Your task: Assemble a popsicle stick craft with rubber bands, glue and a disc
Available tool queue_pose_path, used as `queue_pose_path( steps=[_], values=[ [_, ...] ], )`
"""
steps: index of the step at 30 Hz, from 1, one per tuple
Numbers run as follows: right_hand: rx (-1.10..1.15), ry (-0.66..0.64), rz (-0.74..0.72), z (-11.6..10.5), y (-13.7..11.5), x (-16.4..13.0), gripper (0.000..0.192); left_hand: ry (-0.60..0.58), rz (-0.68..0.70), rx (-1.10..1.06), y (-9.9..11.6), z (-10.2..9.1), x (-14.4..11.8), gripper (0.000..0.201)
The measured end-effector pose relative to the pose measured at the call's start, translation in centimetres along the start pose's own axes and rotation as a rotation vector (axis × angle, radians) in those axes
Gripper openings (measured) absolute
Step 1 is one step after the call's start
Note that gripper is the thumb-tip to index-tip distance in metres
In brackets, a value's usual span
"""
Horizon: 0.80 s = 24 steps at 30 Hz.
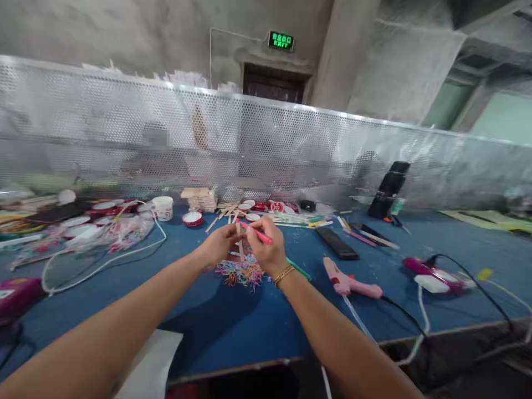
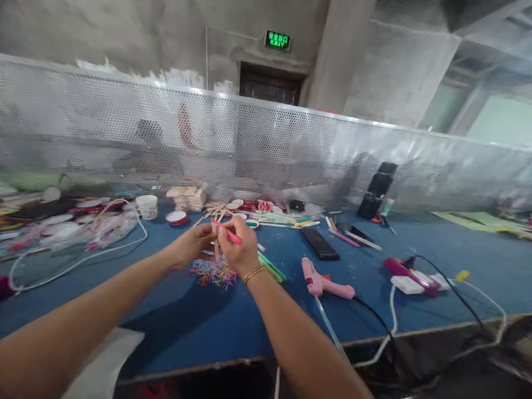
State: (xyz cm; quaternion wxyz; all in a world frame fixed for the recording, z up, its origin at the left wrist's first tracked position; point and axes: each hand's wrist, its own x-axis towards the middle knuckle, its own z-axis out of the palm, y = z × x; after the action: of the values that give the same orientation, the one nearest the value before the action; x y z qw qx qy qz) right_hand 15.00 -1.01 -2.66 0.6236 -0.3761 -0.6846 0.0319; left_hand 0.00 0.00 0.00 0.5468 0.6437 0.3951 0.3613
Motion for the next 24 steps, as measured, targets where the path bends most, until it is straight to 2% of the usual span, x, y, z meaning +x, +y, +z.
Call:
queue_pose_path(
  steps=[4,11,18,24],
  values=[
    [0.02,0.009,0.01,0.0,0.03,0.14,0.011,0.023,-0.007,-0.02,0.25,0.29,-0.14,0.04],
    [0.022,-0.019,0.003,0.14,-0.13,0.04,0.009,0.048,-0.001,-0.043,0.35,0.46,-0.21,0.036],
    [0.045,0.012,0.022,0.07,0.15,0.04,0.009,0.054,-0.018,-0.06,0.41,0.41,-0.09,0.035],
    [0.046,0.0,-0.015,0.13,-0.21,-0.04,0.009,0.056,0.007,-0.056,0.68,0.68,-0.46,0.033]
  ],
)
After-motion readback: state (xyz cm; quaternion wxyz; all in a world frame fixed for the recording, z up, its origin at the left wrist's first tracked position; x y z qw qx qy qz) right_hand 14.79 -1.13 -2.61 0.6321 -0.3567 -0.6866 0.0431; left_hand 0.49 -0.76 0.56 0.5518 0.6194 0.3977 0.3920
